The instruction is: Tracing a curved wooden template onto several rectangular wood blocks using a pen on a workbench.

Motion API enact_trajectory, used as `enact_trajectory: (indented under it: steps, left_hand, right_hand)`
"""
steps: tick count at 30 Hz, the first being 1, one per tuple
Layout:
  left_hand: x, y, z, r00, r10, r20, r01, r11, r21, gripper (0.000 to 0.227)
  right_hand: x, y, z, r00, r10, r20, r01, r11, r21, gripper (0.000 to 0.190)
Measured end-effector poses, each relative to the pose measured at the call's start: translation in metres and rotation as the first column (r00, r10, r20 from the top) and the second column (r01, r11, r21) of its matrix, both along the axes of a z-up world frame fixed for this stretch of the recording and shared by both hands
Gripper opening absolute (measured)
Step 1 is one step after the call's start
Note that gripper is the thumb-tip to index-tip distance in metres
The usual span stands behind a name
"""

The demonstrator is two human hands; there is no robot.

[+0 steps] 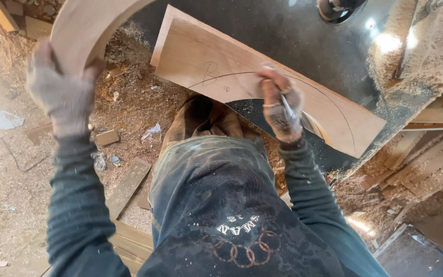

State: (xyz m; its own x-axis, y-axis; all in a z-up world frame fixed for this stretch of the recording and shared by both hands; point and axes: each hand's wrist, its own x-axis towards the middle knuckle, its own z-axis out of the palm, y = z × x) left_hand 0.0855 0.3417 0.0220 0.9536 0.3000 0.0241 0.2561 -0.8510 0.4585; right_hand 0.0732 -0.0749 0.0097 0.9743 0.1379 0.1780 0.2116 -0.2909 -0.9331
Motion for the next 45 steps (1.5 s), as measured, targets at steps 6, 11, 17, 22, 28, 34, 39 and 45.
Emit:
enact_trajectory:
  steps: [6, 11, 17, 22, 28, 34, 39, 45]
  left_hand:
    - [0.130, -0.015, -0.040, 0.968, -0.251, -0.024, 0.239, 0.882, 0.407, 0.078]
    - [0.210, -0.054, -0.111, 0.935, -0.228, -0.271, 0.346, 0.753, 0.560, 0.092]
    - [0.267, -0.103, -0.171, 0.893, -0.369, -0.256, 0.439, 0.838, 0.323, 0.090]
    - [0.285, -0.131, -0.182, 0.838, -0.418, -0.350, 0.510, 0.828, 0.232, 0.090]
    - [0.237, -0.039, -0.119, 0.930, -0.290, -0.225, 0.320, 0.941, 0.108, 0.059]
    - [0.180, 0.038, -0.030, 0.983, 0.182, 0.022, -0.153, 0.879, -0.451, 0.019]
    - [-0.046, 0.063, -0.158, 0.951, -0.002, -0.308, -0.004, 1.000, -0.020, 0.035]
    - [-0.162, -0.100, -0.039, 0.815, -0.177, -0.551, -0.348, 0.612, -0.710, 0.048]
  right_hand:
    - [-0.038, -0.101, -0.018, 0.994, 0.038, -0.106, -0.111, 0.503, -0.857, 0.108]
    - [-0.034, -0.091, -0.018, 0.961, -0.118, -0.249, -0.200, 0.321, -0.925, 0.104]
    - [-0.042, -0.100, -0.026, 0.966, -0.175, -0.193, -0.150, 0.230, -0.961, 0.096]
    - [-0.076, -0.110, -0.009, 0.985, -0.145, -0.089, -0.038, 0.324, -0.945, 0.089]
    - [-0.122, -0.131, 0.044, 0.828, -0.466, -0.310, -0.123, 0.389, -0.913, 0.072]
    - [-0.187, -0.150, 0.045, 0.855, -0.495, -0.154, -0.011, 0.281, -0.960, 0.065]
    - [-0.209, -0.107, -0.003, 0.984, -0.078, 0.161, 0.175, 0.245, -0.953, 0.074]
    - [-0.157, -0.038, -0.038, 0.976, 0.073, 0.207, 0.140, 0.521, -0.842, 0.072]
